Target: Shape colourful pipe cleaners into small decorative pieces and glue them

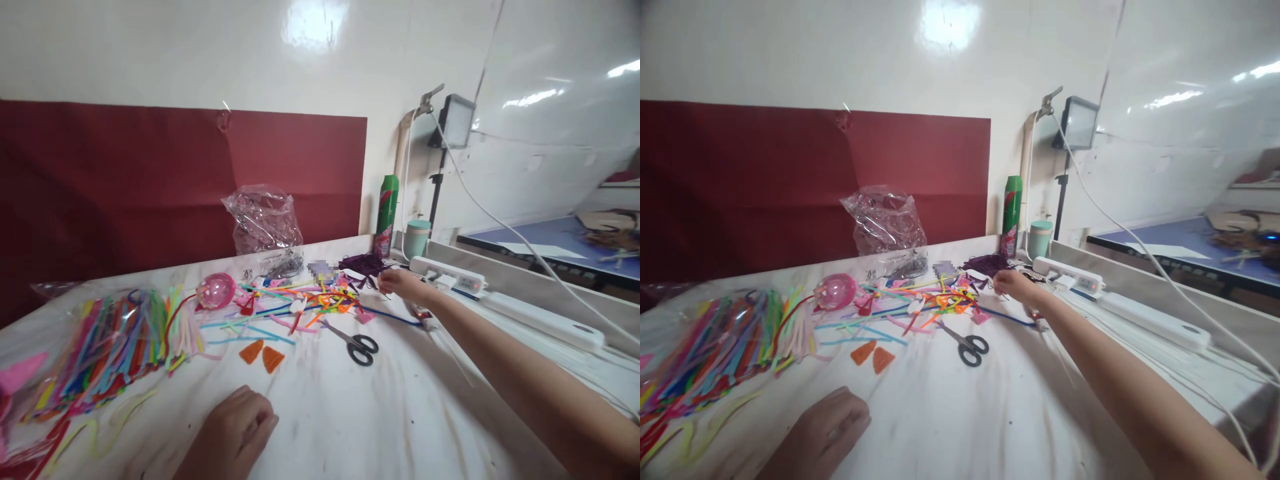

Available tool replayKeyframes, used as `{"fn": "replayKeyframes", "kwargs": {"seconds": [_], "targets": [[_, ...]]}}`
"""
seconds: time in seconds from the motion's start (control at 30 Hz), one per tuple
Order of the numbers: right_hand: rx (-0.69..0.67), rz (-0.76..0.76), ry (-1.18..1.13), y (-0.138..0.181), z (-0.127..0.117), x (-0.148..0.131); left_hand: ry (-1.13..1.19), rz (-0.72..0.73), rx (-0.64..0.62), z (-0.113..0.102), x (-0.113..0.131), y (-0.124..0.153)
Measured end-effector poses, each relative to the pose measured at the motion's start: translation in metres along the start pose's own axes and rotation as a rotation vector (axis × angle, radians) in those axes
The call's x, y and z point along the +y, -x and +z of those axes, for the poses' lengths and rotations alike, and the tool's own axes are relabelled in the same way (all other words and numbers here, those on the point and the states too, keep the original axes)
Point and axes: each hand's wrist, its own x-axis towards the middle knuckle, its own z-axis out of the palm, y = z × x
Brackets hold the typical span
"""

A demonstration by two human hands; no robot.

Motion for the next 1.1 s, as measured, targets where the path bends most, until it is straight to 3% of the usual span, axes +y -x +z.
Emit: {"fn": "replayKeyframes", "kwargs": {"seconds": [0.17, 0.3, 0.4, 0.47, 0.6, 0.73, 0.93, 1.1], "targets": [[-0.109, -0.313, -0.272, 0.018, 0.032, -0.085, 0.259, -0.23, 0.104, 0.008, 0.019, -0.003], [-0.165, -0.552, -0.365, 0.045, 0.069, -0.159, 0.571, -0.48, 0.185, 0.014, 0.017, -0.007], [-0.132, -0.808, -0.332, 0.066, 0.087, -0.195, 0.747, -0.554, 0.153, 0.014, 0.011, -0.006], [-0.125, -0.893, -0.344, 0.077, 0.094, -0.208, 0.808, -0.567, 0.12, 0.011, 0.01, -0.006], [-0.147, -0.722, -0.641, 0.082, 0.103, -0.218, 0.794, -0.548, 0.221, 0.005, 0.014, -0.005], [-0.298, -0.498, -0.978, 0.078, 0.112, -0.22, 0.631, -0.531, 0.35, 0.003, 0.013, -0.004], [-0.24, -0.462, -0.755, 0.084, 0.112, -0.222, 0.451, -0.515, 0.383, 0.007, 0.011, -0.002], [-0.234, -0.276, -1.006, 0.096, 0.118, -0.227, 0.476, -0.566, 0.496, 0.011, 0.02, -0.005]]}}
